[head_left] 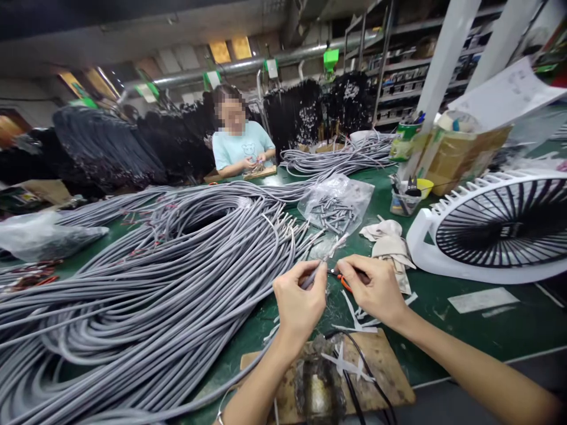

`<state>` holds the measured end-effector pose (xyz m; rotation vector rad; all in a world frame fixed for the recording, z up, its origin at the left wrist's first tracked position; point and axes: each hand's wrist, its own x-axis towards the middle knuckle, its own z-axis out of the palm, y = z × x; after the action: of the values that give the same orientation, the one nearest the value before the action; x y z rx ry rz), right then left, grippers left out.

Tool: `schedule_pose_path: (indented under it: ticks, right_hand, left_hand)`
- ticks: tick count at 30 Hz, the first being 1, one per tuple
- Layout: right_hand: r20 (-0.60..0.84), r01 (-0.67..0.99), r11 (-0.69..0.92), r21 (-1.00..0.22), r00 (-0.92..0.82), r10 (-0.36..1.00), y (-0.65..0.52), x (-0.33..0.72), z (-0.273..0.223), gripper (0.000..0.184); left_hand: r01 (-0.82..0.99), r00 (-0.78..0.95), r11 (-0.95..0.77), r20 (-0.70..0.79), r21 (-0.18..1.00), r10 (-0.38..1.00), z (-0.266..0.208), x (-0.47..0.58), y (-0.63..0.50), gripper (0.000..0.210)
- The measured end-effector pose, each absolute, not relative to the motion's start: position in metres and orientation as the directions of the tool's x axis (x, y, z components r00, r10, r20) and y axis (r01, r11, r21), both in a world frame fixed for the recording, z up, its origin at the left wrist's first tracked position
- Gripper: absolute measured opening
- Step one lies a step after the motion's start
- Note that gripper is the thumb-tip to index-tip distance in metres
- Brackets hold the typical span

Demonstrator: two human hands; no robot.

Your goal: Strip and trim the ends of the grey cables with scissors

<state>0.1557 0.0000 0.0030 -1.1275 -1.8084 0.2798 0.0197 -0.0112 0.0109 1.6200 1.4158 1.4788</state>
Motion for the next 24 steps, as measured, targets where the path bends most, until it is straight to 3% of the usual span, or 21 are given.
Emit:
schedule_pose_path:
  ticks: [7, 10, 13, 16, 20, 24]
  right_hand:
    - [0.594, 0.574, 0.523, -0.630, -0.077, 0.801, -0.004, 0.155, 0.008, 0.031]
    - [0.714, 0.611, 0.610, -0.504, -0.103, 0.693, -0.011, 0.153, 0.003, 0.024]
    - [0.802, 0.623, 0.695, -0.359, -0.174, 0.571, -0.014, 0.151, -0.004, 0.018]
    - [0.821, 0.618, 0.716, -0.325, -0.190, 0.538, -0.013, 0.150, -0.006, 0.016]
    - [0.681, 0.574, 0.634, -0.518, -0.173, 0.712, -0.005, 0.152, 0.000, 0.020]
    - [0.505, 0.418, 0.437, -0.796, 0.060, 0.861, 0.007, 0.162, 0.007, 0.025]
  left_hand:
    - [0.453, -0.100, -0.390, 0.480, 0.802, 0.871, 0.007, 0.022, -0.016, 0.012]
    - [0.516, -0.077, -0.406, 0.512, 0.755, 0.855, 0.008, 0.022, -0.016, 0.008]
    - [0.482, -0.084, -0.378, 0.471, 0.791, 0.878, 0.010, 0.022, -0.015, 0.008]
    - [0.399, -0.085, -0.340, 0.403, 0.852, 0.911, 0.011, 0.021, -0.011, 0.009]
    - [0.258, -0.064, -0.274, 0.300, 0.926, 0.952, 0.015, 0.016, -0.007, 0.014]
    - [0.173, -0.026, -0.209, 0.217, 0.963, 0.976, 0.019, 0.012, -0.005, 0.020]
